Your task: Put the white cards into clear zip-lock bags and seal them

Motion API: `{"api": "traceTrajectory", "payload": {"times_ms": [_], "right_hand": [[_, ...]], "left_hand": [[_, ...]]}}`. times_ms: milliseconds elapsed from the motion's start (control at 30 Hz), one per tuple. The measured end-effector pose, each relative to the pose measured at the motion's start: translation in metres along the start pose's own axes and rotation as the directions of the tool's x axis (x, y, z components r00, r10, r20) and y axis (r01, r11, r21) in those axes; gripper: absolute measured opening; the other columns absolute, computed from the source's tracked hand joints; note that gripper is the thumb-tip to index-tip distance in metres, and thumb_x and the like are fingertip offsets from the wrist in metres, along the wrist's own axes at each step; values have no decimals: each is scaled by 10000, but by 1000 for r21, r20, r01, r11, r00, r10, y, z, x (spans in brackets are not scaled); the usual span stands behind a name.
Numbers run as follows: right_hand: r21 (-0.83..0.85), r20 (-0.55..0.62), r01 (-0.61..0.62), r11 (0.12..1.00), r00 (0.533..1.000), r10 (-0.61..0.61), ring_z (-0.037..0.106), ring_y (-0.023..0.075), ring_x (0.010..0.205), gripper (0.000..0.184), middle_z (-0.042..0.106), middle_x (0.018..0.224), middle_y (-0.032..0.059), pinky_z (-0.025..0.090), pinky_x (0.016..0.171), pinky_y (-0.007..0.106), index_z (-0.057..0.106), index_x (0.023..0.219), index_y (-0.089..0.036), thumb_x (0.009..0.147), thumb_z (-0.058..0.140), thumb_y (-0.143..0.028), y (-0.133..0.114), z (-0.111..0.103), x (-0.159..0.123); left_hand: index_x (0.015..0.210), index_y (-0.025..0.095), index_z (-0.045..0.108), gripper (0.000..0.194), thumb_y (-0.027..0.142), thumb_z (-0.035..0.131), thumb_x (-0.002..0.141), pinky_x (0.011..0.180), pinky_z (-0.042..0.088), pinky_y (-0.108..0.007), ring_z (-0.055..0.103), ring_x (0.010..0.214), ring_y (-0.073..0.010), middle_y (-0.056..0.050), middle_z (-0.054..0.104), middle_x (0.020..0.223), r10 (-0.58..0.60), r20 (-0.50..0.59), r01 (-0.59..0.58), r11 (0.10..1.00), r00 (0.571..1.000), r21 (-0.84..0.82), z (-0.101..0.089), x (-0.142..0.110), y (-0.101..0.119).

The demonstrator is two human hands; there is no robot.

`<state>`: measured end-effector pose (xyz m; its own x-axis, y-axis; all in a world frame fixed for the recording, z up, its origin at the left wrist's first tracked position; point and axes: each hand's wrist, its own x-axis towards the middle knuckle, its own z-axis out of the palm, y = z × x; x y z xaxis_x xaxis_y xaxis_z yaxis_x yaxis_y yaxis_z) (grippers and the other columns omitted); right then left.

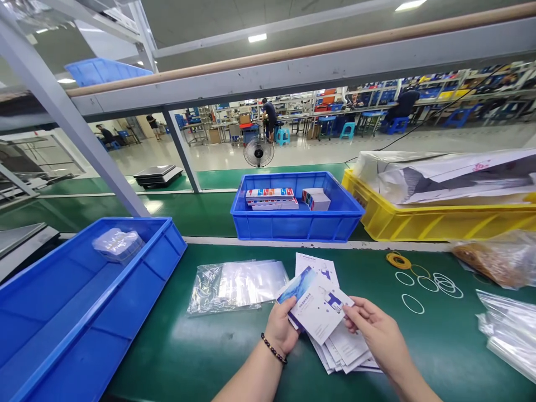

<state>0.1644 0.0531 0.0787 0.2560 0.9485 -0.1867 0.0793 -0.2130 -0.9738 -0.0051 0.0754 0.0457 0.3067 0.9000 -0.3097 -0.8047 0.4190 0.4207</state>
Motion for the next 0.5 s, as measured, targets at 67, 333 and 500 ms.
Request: {"api": "traceTrajectory", "payload": {"times_ms": [67,333,500], "right_hand": [[9,-34,-29,1000,999,29,523,141,460,421,571,472,-18,442,434,246,613,803,-160,544,694,-481,6,-10,1],[-474,-298,117,872,911,-284,587,261,796,427,583,907,92,504,622,361,642,854,-187,556,616,-492,35,-45,-2],[-169,39,71,983,997,-66,614,230,671,363,658,738,68,513,624,355,645,761,-186,617,609,-517,18,-9,-13]], "left_hand": [[1013,109,602,356,337,581,741,821,461,-365,636,864,-247,-113,696,908,37,-85,-40,998,996,-38,3,1,8],[1079,91,537,492,484,434,802,625,487,-354,652,756,-270,-146,683,883,8,-168,-13,1000,986,-24,8,-1,17],[1035,108,595,392,313,630,702,877,437,-379,587,987,-268,-124,663,1018,-23,3,23,1000,1000,13,5,-6,-2]]}}
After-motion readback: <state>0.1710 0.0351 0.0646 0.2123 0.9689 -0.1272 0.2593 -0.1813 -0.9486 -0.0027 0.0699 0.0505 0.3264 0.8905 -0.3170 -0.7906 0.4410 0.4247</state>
